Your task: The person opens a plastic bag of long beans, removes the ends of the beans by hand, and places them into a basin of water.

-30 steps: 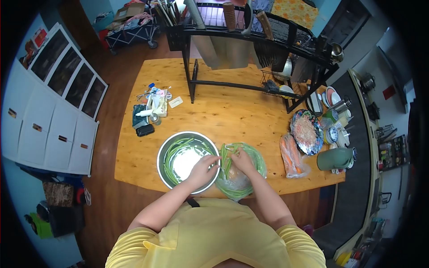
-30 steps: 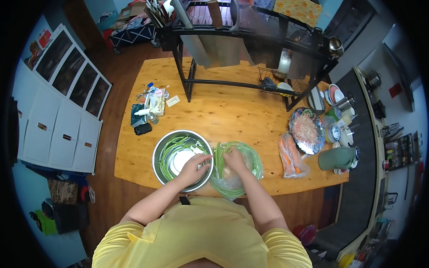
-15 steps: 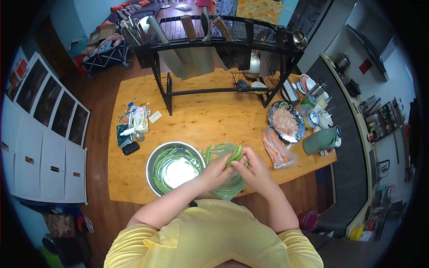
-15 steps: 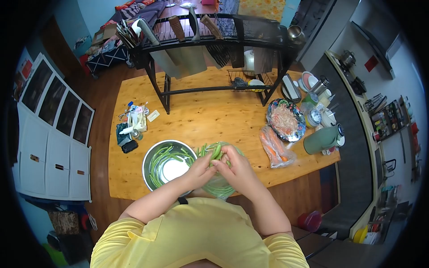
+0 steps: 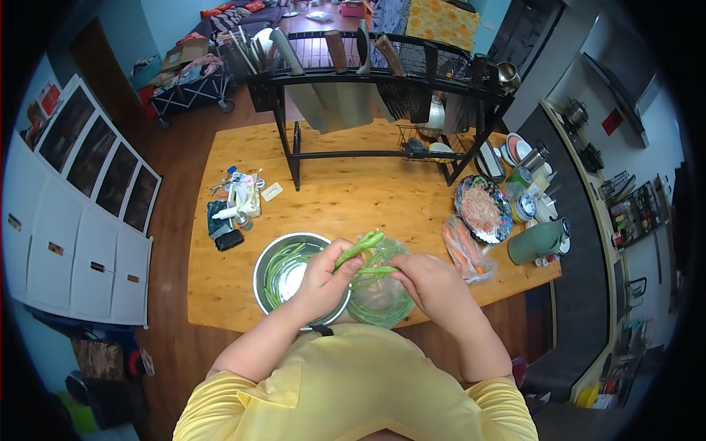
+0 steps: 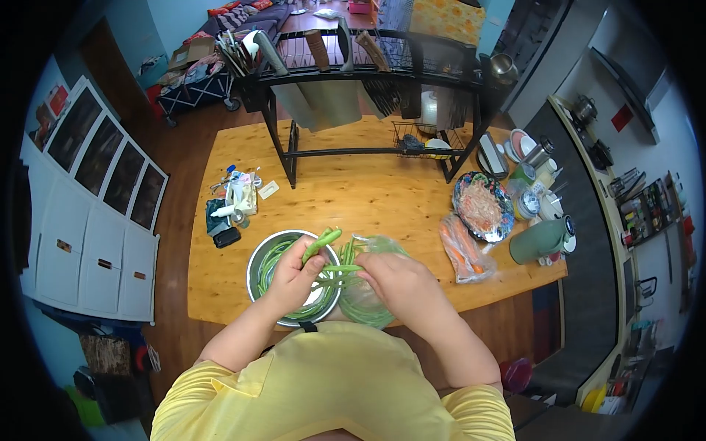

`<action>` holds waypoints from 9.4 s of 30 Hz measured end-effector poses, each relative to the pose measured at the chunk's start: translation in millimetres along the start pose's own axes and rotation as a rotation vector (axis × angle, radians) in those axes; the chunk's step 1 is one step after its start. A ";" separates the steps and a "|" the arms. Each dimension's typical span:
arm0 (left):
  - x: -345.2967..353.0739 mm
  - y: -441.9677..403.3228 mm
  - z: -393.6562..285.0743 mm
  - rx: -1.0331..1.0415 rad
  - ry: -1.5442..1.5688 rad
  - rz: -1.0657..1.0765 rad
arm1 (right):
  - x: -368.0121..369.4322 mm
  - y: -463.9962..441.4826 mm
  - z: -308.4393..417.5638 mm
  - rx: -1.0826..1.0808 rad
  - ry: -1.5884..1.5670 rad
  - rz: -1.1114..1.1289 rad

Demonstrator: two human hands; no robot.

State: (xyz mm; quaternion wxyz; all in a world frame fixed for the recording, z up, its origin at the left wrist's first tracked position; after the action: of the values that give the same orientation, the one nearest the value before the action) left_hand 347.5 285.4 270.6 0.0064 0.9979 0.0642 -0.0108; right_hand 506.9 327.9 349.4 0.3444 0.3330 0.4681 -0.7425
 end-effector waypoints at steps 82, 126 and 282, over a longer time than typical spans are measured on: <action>-30.2 63.0 8.9 0.341 -0.474 -0.081 | 82.9 3.7 -7.7 0.683 -1.473 0.093; -54.0 40.1 34.8 -0.016 0.651 -0.098 | 148.4 63.9 -63.0 0.914 -1.553 -0.228; -52.7 66.2 -25.3 0.139 -0.479 -0.250 | 114.1 -2.5 0.0 0.637 -1.619 0.081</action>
State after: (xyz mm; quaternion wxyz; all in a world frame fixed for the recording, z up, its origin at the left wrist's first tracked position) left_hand 304.3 213.3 297.8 -0.0487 0.9492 0.1827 -0.2515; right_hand 443.2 305.9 257.4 0.4880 -0.2002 -0.1631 -0.8338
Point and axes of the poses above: each hand's wrist, its own y-axis away from the middle knuckle, its own x-axis out of the palm, z = x × y, the point moved 8 cm from there along -y, towards the middle knuckle, and after that the axes turned 13 degrees about -x, right-handed, at the moved point
